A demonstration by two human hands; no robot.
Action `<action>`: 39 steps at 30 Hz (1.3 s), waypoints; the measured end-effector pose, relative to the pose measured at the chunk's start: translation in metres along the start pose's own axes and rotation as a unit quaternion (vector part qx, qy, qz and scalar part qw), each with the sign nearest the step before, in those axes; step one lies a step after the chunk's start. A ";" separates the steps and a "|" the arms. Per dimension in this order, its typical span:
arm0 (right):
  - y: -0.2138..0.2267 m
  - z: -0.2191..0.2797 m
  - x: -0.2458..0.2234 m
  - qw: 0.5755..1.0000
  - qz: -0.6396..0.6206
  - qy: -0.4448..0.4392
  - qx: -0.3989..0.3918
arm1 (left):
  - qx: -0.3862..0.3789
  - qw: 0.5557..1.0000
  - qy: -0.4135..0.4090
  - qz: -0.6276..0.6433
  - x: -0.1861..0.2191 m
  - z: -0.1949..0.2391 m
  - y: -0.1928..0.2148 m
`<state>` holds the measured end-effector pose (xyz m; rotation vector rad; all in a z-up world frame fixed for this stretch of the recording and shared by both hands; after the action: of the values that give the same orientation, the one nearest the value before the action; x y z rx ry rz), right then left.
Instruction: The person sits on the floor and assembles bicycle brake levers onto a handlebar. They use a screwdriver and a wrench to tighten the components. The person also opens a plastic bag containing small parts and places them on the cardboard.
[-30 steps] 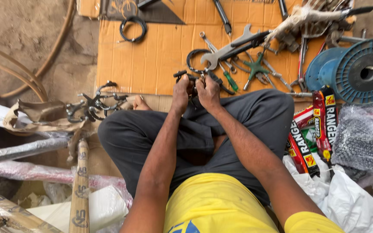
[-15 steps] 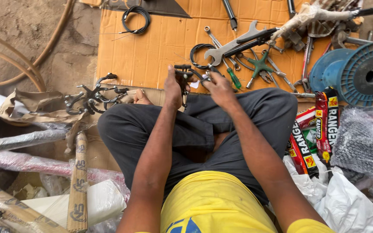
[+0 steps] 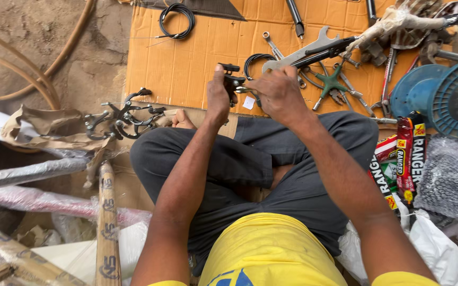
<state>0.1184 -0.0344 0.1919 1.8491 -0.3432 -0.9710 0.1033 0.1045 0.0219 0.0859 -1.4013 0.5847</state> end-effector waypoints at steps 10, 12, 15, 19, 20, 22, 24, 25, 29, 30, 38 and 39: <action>-0.006 -0.047 -0.013 0.960 0.241 0.114 -0.084 | -0.055 0.998 0.022 0.021 -0.008 -0.001 -0.023; -0.006 -0.046 -0.006 0.968 0.211 0.101 -0.093 | -0.054 0.998 0.024 0.027 -0.009 0.000 -0.025; -0.002 -0.048 0.000 0.986 0.122 0.083 -0.076 | -0.044 0.998 0.026 0.035 -0.007 -0.005 -0.021; -0.007 -0.044 0.010 0.987 0.113 0.087 -0.069 | -0.046 0.998 0.027 0.021 -0.012 -0.005 -0.020; -0.009 -0.042 0.013 0.986 0.119 0.092 -0.067 | -0.050 0.998 0.026 0.024 -0.014 -0.005 -0.022; -0.014 -0.037 0.025 0.987 0.117 0.071 -0.086 | -0.047 0.998 0.033 0.032 -0.021 -0.001 -0.024; -0.013 -0.038 0.029 0.994 0.065 0.054 -0.066 | -0.029 0.998 0.036 0.042 -0.020 -0.007 -0.020; -0.013 -0.037 0.028 0.998 0.012 0.045 -0.040 | -0.008 0.997 0.042 0.058 -0.021 -0.009 -0.014; -0.060 0.005 0.065 0.912 -0.297 -0.280 -0.027 | 0.037 0.993 0.040 0.104 -0.023 -0.010 -0.004; -0.080 0.026 0.064 0.860 -0.384 -0.336 0.004 | 0.036 0.993 0.038 0.109 -0.026 -0.005 -0.005; -0.144 0.080 0.050 0.676 -0.575 -0.458 -0.035 | -0.008 0.998 0.043 0.055 -0.022 -0.011 -0.009; -0.126 0.081 0.055 0.722 -0.512 -0.460 -0.067 | -0.008 0.998 0.045 0.037 -0.022 -0.014 -0.010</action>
<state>0.0709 -0.0585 0.0416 1.1735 0.2585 -2.6055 0.1187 0.0941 0.0013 -0.0050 -1.3265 0.6304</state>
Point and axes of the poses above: each hand's wrist, its own z-axis away from the middle knuckle, its own y-axis out of the back of the hand, x = y × z, the point moved 9 cm from there along -z, towards the middle knuckle, and after that the axes turned 10 degrees about -y, right-handed, at the moved point
